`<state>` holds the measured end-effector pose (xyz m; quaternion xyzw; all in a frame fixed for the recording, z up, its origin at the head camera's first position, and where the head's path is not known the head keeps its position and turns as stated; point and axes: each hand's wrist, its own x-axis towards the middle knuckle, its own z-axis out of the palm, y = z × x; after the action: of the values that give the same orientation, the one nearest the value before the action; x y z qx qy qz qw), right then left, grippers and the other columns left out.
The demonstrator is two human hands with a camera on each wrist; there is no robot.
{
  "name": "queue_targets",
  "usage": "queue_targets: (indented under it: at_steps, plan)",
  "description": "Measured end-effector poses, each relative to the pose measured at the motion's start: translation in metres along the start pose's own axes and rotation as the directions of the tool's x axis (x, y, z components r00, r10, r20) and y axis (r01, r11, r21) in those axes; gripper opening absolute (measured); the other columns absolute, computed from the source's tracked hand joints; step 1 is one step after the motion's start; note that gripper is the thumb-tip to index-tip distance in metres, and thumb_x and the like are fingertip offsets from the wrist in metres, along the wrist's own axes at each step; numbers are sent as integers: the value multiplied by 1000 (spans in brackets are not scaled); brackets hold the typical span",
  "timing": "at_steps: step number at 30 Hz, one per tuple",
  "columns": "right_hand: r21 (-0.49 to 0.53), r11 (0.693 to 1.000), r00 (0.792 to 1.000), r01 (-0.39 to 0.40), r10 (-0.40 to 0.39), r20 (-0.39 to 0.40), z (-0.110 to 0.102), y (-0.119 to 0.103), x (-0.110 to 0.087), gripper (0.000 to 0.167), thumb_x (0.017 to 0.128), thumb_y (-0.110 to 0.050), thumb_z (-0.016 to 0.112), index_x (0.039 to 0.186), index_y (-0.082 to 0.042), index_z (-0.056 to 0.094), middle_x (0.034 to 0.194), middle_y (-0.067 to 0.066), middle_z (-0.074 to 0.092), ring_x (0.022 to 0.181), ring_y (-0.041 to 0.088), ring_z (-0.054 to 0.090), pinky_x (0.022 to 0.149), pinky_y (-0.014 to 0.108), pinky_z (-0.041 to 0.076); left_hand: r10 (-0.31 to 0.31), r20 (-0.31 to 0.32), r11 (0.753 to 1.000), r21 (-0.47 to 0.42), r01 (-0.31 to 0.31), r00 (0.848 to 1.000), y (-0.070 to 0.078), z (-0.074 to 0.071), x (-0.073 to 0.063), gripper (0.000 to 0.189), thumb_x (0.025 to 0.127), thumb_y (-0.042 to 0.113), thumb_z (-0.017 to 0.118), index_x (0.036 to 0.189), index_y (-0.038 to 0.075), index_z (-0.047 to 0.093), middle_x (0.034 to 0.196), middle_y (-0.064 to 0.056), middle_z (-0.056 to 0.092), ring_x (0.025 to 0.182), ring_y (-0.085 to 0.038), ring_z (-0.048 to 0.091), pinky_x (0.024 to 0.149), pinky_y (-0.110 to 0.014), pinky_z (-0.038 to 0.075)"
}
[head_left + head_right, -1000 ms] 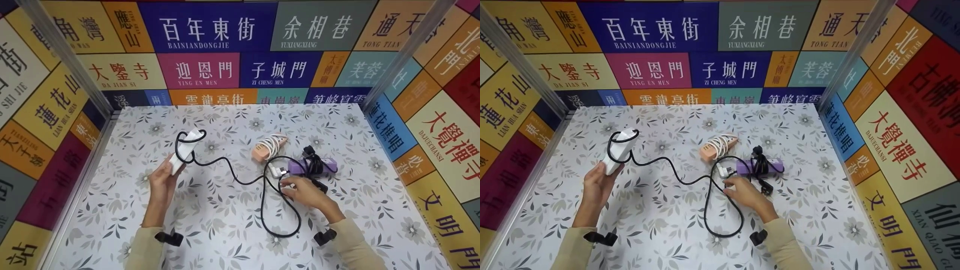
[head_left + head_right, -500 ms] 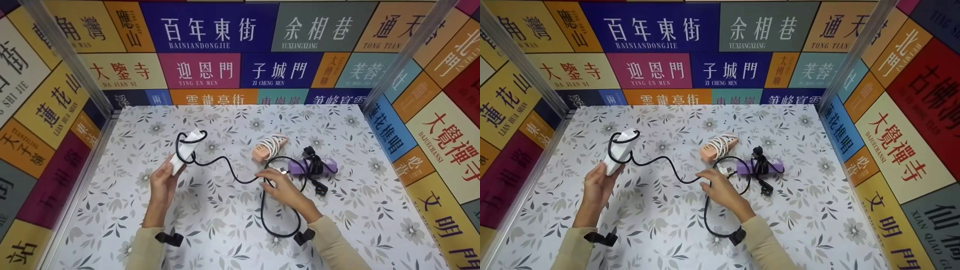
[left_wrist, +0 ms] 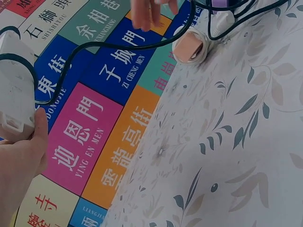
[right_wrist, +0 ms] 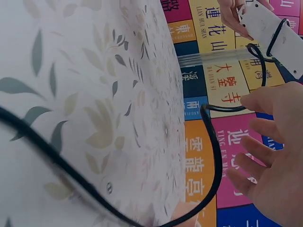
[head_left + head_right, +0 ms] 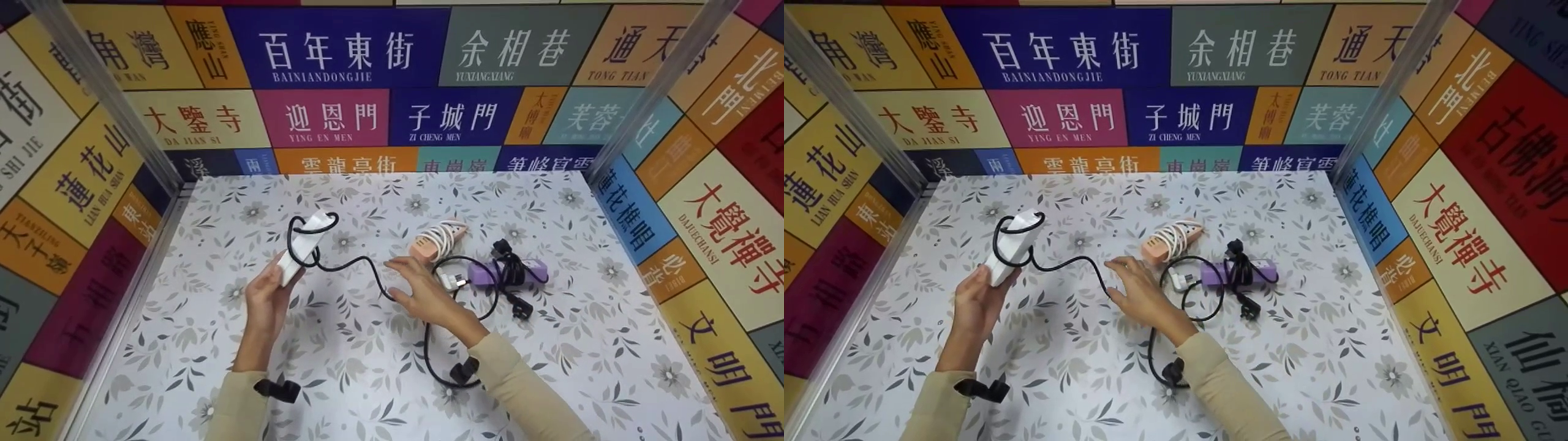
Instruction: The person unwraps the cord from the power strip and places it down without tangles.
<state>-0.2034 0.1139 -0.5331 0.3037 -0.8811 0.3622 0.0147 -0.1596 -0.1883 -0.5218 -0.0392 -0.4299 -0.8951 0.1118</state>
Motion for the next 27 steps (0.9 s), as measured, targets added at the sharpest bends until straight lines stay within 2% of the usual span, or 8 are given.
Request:
queue_targets:
  at_steps: [4, 7, 11, 15, 18, 20, 23, 27]
  plan:
    - [52, 997, 997, -51, 47, 63, 6, 0, 17, 53, 97, -17, 63, 147, -5, 47, 143, 17, 55, 135, 36, 50, 115, 52, 39, 4, 6, 1000, -13, -4, 1000, -1, -1, 0, 21, 101, 10, 56, 114, 8, 73, 126, -3, 70, 116, -17, 66, 105, -36, 53]
    - [99, 989, 986, -108, 94, 138, 12, 2, 26, 50, 99, -20, 61, 145, -5, 49, 138, 17, 61, 129, 35, 56, 109, 50, 46, 9, 1, 1000, -18, -9, 1000, -1, -2, -1, 21, 101, 8, 55, 113, 8, 73, 126, -3, 70, 115, -17, 67, 104, -36, 54]
    - [158, 977, 972, -145, 111, 206, 18, 3, 31, 40, 101, -22, 59, 136, -4, 57, 119, 16, 71, 110, 30, 67, 92, 42, 57, 20, -2, 1000, -21, -20, 1000, 0, -4, -1, 21, 101, 8, 55, 111, 6, 73, 126, -3, 70, 114, -18, 67, 104, -35, 54]
    - [200, 965, 966, -167, 118, 232, 21, 1, 34, 28, 101, -22, 58, 121, -5, 66, 95, 11, 76, 82, 14, 68, 72, 25, 54, 22, 10, 999, -25, -22, 1000, 1, -5, -2, 22, 102, 7, 54, 111, 7, 73, 127, -2, 69, 114, -17, 68, 104, -35, 54]
    - [192, 966, 969, -172, 130, 212, 20, -2, 37, 21, 102, -25, 57, 101, -10, 71, 76, 7, 73, 62, 5, 58, 58, 19, 44, 13, 12, 1000, -26, -13, 1000, 2, -5, -2, 22, 102, 7, 53, 111, 7, 73, 127, -2, 69, 115, -17, 67, 105, -36, 53]
    - [168, 972, 976, -165, 136, 171, 18, -3, 40, 23, 101, -27, 57, 87, -15, 71, 64, 2, 68, 53, 3, 51, 53, 18, 40, 4, 5, 1000, -18, -4, 1000, 2, -5, -2, 22, 102, 7, 53, 112, 6, 73, 128, -2, 69, 115, -18, 67, 106, -37, 52]
    - [123, 980, 984, -159, 147, 102, 12, -5, 46, 31, 100, -28, 59, 73, -19, 69, 53, -4, 59, 46, 4, 49, 51, 20, 39, -11, -7, 1000, 20, 11, 1000, 3, -4, -2, 23, 102, 9, 54, 116, 6, 71, 130, -3, 68, 118, -18, 65, 107, -37, 52]
    - [87, 977, 981, -193, 191, 26, 2, -10, 54, 38, 99, -29, 61, 63, -17, 67, 48, -9, 52, 43, 5, 49, 48, 22, 39, -23, -5, 998, 63, 23, 1000, 4, -5, -2, 26, 102, 12, 53, 122, 4, 68, 133, -4, 66, 121, -18, 63, 107, -36, 51]
